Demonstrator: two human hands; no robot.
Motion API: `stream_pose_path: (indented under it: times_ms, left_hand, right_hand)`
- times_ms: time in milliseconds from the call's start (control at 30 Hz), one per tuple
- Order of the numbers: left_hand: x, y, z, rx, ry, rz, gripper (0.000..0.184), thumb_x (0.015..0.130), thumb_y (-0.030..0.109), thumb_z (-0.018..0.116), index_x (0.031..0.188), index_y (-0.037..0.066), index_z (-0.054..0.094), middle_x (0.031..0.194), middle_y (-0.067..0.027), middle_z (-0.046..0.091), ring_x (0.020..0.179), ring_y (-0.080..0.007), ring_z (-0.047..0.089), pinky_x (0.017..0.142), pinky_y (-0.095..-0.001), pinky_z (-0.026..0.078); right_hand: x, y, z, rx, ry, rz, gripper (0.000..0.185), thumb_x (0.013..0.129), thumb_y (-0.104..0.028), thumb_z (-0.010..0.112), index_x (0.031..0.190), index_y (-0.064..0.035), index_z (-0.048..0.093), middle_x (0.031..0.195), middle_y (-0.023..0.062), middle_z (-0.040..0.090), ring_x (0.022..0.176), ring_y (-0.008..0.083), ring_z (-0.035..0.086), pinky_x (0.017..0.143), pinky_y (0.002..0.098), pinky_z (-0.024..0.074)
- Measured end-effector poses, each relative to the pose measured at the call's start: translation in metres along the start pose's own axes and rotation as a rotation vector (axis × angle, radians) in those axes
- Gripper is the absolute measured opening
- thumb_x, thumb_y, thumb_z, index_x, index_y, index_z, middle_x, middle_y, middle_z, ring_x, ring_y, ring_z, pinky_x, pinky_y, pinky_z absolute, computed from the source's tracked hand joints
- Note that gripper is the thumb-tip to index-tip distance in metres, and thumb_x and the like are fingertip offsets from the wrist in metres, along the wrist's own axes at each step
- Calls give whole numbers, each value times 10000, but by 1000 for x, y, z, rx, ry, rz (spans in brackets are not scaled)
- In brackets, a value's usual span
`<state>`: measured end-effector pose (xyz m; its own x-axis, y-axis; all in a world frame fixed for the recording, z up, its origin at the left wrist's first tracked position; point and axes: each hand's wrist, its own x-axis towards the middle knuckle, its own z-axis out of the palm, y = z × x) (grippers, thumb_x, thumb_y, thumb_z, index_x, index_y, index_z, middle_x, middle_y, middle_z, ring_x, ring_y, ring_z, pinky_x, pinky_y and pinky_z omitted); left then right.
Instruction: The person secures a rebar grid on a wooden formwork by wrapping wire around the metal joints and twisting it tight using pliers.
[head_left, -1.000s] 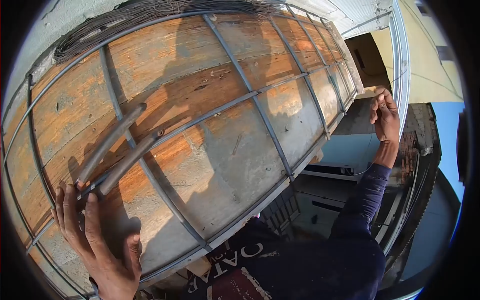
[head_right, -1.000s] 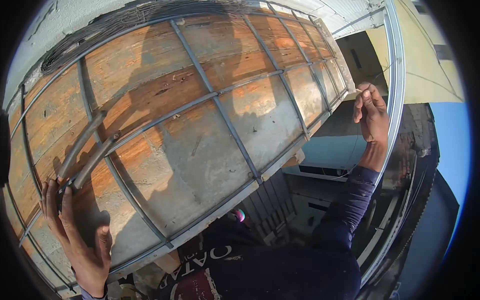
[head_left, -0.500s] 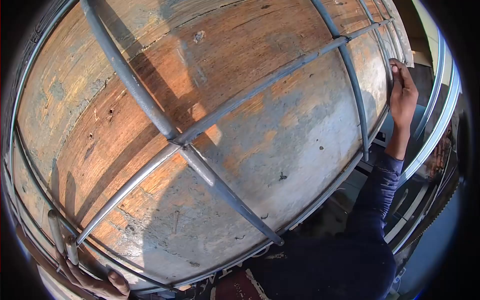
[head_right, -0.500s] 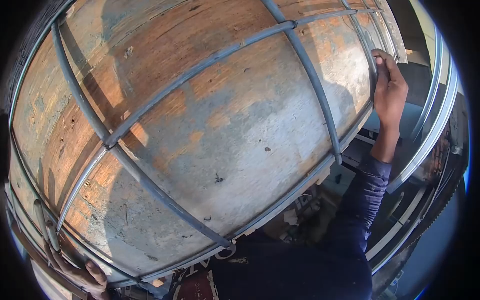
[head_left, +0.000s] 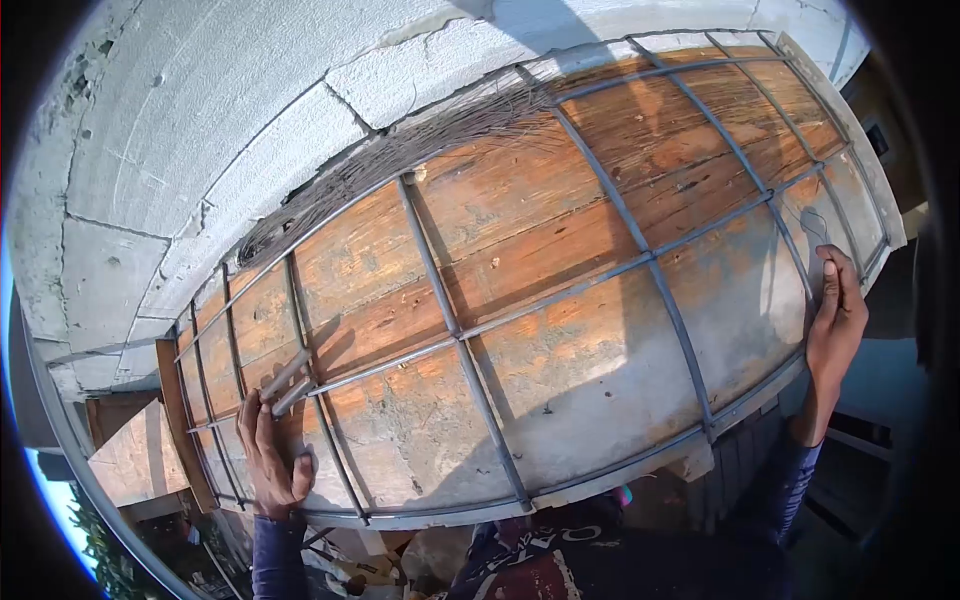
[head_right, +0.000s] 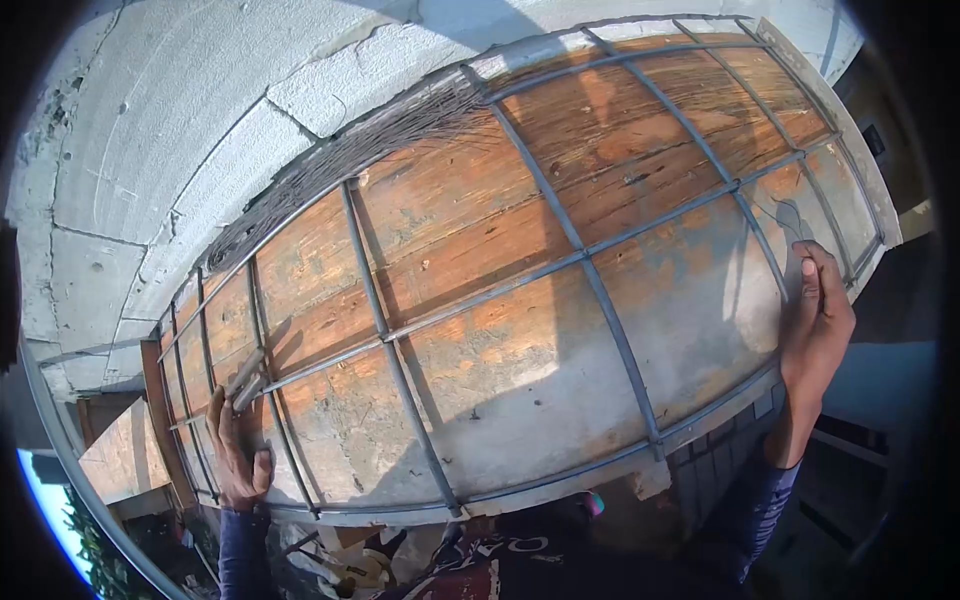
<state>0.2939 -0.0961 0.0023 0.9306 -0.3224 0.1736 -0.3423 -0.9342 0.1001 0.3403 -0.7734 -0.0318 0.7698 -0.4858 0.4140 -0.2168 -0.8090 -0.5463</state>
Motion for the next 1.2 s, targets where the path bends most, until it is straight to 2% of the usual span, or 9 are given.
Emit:
stream_pose_path:
  times_ms: [200,233,267,333,367,433,733,900,1200]
  left_hand:
    - [2,5,-2,-62,37,-36,872,980,607,512,1602,40,288,1575,-316,355,1397,-505,414,1163,-593,314]
    - [5,8,-6,-126,59,-51,809,978,440,618,1597,24,302,1524,-303,417,1346,-473,476,1133,-545,369]
    - [8,8,-8,-109,79,-78,809,978,440,618,1597,24,302,1524,-303,417,1346,-473,476,1133,-545,369]
    - [11,6,-10,-297,55,-328,711,929,139,673,1557,11,366,1408,-279,496,1262,-449,536,1070,-494,439]
    - [16,3,-10,-284,86,-346,711,929,139,673,1557,11,366,1408,-279,496,1262,-449,536,1070,-494,439]
    - [19,3,-10,-63,38,-177,699,845,-84,638,1504,1,422,1315,-252,518,1178,-447,563,1021,-466,476]
    - [20,74,-28,53,256,-245,625,883,-82,619,1475,12,443,1334,-233,520,1179,-443,565,980,-482,501]
    - [35,139,-30,-132,10,-155,617,874,-1,695,1456,11,492,1328,-224,542,1230,-438,548,1021,-487,484]
    - [151,122,-13,-227,212,-55,529,947,112,668,1445,16,516,1435,-226,537,1374,-426,480,1116,-490,441]
  right_hand:
    - [2,26,3,-45,-3,-71,318,1114,-228,490,1264,-10,666,1186,113,703,1135,199,628,1030,322,451]
    - [1,30,6,-18,-10,-92,318,1114,-228,490,1264,-10,666,1186,113,703,1135,199,628,1030,322,451]
    - [2,34,7,-13,-7,-106,323,1115,-227,487,1267,-2,662,1185,116,702,1131,202,626,1032,325,451]
    - [4,35,6,14,-10,-155,328,1115,-226,484,1270,6,658,1184,120,701,1127,206,625,1034,329,450]
    - [3,36,7,16,-11,-152,327,1115,-220,483,1270,13,654,1184,122,699,1121,210,623,1036,331,449]
    - [6,36,8,41,-19,-183,326,1115,-214,482,1269,19,650,1185,124,698,1116,213,621,1038,334,448]
    - [6,23,6,177,-109,-109,319,1107,-193,458,1257,28,631,1197,164,687,1127,275,623,1039,372,451]
    - [7,11,2,165,-124,-46,340,1103,-222,457,1254,10,653,1220,157,696,1138,306,634,1035,401,458]
    - [6,10,2,144,-161,-55,353,1107,-248,449,1268,-13,657,1234,136,689,1168,301,623,1034,404,450]
